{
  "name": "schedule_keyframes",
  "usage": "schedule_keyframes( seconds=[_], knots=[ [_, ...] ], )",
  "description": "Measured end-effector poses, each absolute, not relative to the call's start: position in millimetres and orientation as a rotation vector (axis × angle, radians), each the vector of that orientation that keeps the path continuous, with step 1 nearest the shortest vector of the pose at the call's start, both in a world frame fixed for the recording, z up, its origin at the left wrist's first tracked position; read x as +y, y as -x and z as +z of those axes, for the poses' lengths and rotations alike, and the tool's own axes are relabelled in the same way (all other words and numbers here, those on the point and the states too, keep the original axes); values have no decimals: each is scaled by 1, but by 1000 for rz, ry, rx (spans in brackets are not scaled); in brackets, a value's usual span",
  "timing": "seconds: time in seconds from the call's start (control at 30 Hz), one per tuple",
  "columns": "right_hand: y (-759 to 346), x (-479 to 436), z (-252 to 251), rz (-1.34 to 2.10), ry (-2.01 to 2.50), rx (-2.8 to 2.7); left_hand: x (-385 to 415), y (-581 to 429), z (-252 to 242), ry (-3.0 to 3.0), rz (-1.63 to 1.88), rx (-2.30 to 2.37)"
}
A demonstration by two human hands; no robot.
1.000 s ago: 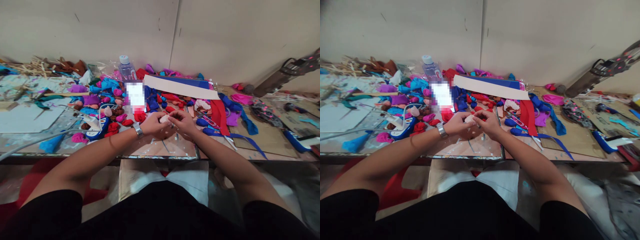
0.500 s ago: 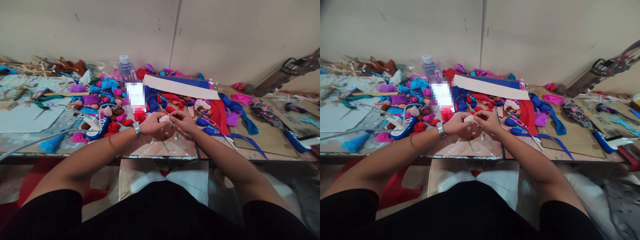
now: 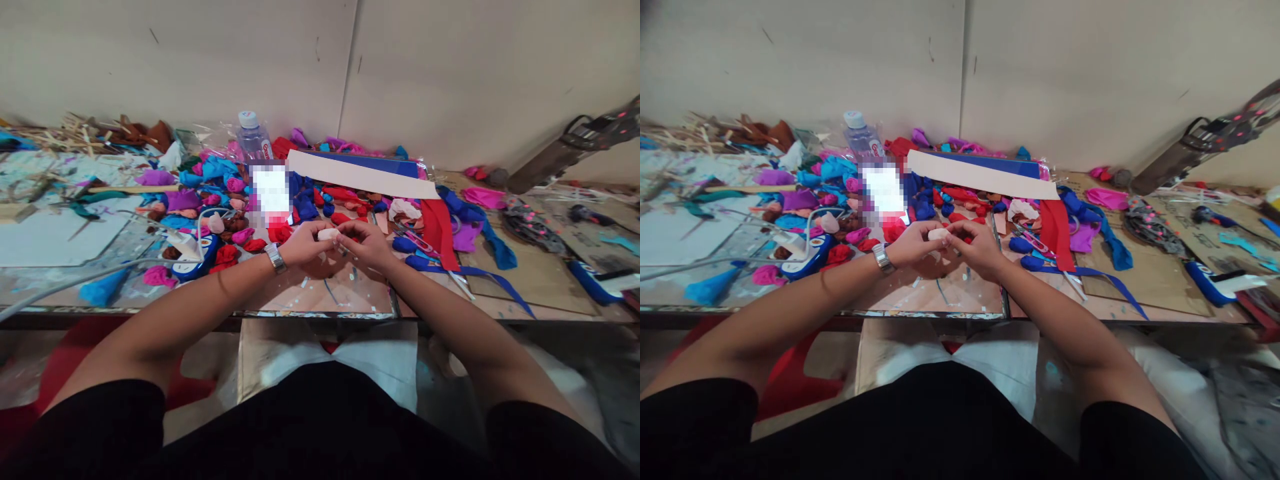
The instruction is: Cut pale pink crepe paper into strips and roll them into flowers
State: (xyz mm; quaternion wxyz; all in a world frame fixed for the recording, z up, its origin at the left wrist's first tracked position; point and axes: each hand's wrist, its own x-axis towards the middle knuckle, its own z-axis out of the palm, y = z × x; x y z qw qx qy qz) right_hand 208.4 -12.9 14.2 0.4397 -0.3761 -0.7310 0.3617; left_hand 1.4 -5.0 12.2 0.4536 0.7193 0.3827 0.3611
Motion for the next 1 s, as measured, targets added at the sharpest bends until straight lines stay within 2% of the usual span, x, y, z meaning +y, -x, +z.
schedule_keyframes(
  seconds=[0.33, 0.67, 1.0],
  knots=[
    [-206, -17, 20, 712, 983, -1826, -6, -3, 11, -1671, 866, 903],
    [-209, -12, 14, 717, 1009, -1745, -6, -3, 15, -1539, 877, 813],
    [-211, -10, 12, 549, 948, -1864, -7, -5, 16, -1525, 851, 752]
  ],
)
